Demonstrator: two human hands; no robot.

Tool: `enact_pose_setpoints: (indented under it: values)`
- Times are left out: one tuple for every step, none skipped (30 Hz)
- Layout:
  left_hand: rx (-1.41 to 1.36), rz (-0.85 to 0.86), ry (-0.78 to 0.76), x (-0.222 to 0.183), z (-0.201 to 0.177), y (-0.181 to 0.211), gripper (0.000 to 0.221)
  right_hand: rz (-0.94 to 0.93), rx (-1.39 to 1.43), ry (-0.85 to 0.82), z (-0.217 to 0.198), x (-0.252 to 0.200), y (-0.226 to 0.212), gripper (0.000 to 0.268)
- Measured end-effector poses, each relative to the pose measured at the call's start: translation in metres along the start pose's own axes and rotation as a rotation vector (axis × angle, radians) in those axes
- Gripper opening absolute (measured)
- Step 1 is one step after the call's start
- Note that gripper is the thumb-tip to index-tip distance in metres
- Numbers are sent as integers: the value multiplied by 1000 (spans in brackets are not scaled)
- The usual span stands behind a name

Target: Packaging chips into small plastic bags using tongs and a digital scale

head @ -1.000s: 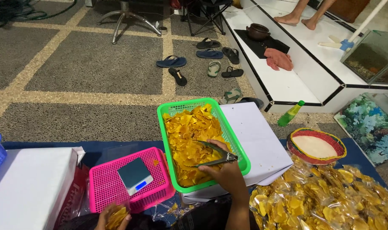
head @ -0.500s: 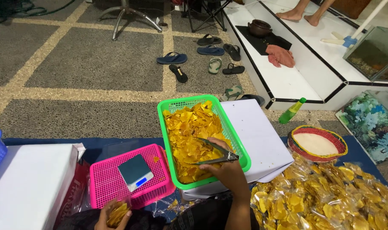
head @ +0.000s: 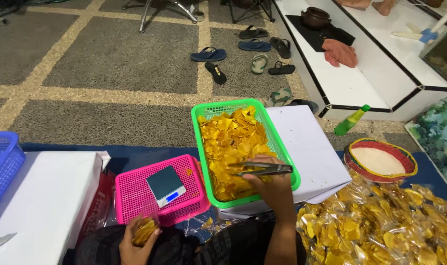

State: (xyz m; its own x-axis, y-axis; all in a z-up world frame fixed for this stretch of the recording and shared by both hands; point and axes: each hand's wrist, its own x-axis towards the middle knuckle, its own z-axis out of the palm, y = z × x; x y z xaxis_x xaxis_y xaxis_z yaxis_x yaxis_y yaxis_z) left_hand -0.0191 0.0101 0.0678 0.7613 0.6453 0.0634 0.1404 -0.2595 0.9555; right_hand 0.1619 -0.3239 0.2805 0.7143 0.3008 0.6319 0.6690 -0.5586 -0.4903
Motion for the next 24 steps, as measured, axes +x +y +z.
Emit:
enact_pose_setpoints:
  values:
    - [3,-8,6,3,2,-9,69,-1,5,-9,-3,2,-4,39]
    - [-125,-54,16,7,4,-20,79,70,93,3,-5,4,-8,39]
    - [-247,-110,26,5,4,-32,89,151,182,5,-7,2,-13,40]
    - [-239,-128,32,14,5,-42,89,160,187,-12,-2,4,-1,40]
    - [-173,-125,46,12,2,-57,78,92,153,-11,2,-3,8,38]
    - [-106,-121,59,10,-1,-72,67,23,121,-11,7,-10,19,38]
    - [-86,-169,54,6,-5,-70,67,55,127,-51,4,-12,15,38]
    - [-184,-154,55,3,-8,-68,59,59,101,-30,3,-12,13,46]
    - [-285,-126,58,10,-8,-68,51,56,72,2,3,-9,12,53]
    - [-270,-161,56,-2,-12,-67,51,79,76,-27,-2,-11,0,53]
    - [-284,-91,70,0,-9,-63,53,110,53,-17,-9,-6,-9,55]
    - [-297,-20,83,2,-6,-57,56,139,29,-8,-17,1,-19,56]
    - [-297,-22,78,3,-6,-61,56,144,26,-8,-19,5,-21,56]
    - [-292,-20,68,4,-5,-63,58,157,-10,-23,-22,8,-23,55]
    - [-285,-16,63,5,-6,-65,60,167,-42,-38,-24,12,-26,55]
    - [-284,-18,63,6,-5,-67,60,168,-41,-40,-24,14,-28,55]
    - [-281,-20,65,7,-3,-68,60,193,17,-74,-24,15,-29,56]
    - [-278,-22,67,8,-2,-70,61,217,76,-108,-25,17,-31,57]
    - [-277,-22,66,9,-2,-71,61,219,76,-107,-21,17,-34,57]
    - [-276,-16,66,10,-2,-72,62,228,155,-123,-17,17,-36,58]
    - [-273,-14,65,9,-2,-74,62,241,233,-142,-13,16,-39,59]
    - [-271,-18,62,10,-1,-67,62,247,232,-144,-10,14,-34,59]
    - [-266,-14,58,10,-1,-61,61,186,157,-132,-6,12,-30,54]
    - [-261,-10,55,9,-2,-55,60,125,81,-122,-2,9,-26,50]
